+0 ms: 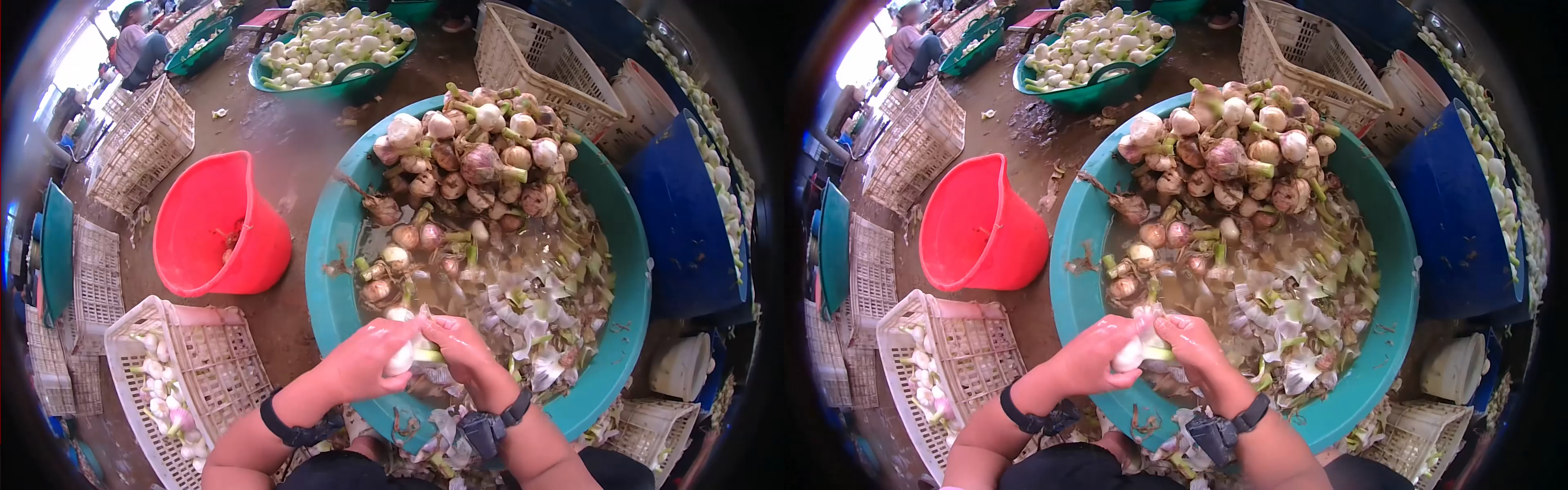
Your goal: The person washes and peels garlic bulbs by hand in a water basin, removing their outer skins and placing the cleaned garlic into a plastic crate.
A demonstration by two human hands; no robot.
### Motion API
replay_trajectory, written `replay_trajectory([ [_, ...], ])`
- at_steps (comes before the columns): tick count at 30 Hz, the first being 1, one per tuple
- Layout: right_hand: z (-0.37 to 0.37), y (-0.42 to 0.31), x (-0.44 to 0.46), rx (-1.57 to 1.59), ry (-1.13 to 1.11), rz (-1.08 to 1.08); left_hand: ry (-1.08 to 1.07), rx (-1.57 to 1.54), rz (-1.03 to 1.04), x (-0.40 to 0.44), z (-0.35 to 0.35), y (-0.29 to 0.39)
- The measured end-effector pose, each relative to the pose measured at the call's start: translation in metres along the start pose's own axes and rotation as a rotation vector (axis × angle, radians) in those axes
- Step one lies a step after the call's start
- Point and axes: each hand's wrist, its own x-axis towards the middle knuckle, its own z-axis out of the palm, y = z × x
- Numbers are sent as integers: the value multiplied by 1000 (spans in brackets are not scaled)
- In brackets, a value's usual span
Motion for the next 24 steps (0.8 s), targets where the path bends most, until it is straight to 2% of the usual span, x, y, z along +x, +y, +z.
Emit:
replay_trajectory([
  [2,3,-11,4,-24,-14,52,241,510,256,-1,3,-3],
  [4,17,-28,3,208,-73,-10,261,557,223,0,-1,-12],
  [6,29,-37,5,347,-153,-16,485,-10,175,1,-4,-29],
  [7,28,-38,6,65,-203,-159,635,-414,15,1,-2,-29],
  [8,28,-41,7,-216,-255,-310,655,-391,-2,3,-11,-32],
  [10,23,-46,0,-503,-431,-668,935,-1572,-240,11,-36,-43],
  [11,15,-54,-3,-495,-469,-699,843,-1689,-338,5,-50,-53],
  [13,-19,-59,-5,-223,-298,-585,842,-1737,-323,-10,-55,-63],
  [14,-23,-76,-8,85,-177,-454,789,-1794,-313,-15,-55,-61],
  [15,4,-115,-23,297,-43,-447,895,-1710,-472,-13,-57,-46],
  [16,-13,-115,-23,482,-9,-492,906,-1707,-453,-14,-57,-40],
  [18,-39,-116,-7,20,-383,-326,1038,-1521,-531,-19,-46,-25],
  [19,-24,-113,-10,-424,-353,-261,1046,-1446,-463,-22,-35,-25],
  [20,-5,-117,-26,-1322,-350,-310,1036,-1435,-445,-26,-25,-21],
  [21,-15,-89,-30,-1631,-307,-673,1035,-1373,-391,-28,-14,-14],
  [23,2,-66,-39,-1246,-199,-820,1062,-1330,-310,-29,1,11],
  [24,17,-63,-42,-1240,-179,-847,1048,-1312,-287,-28,2,21],
])
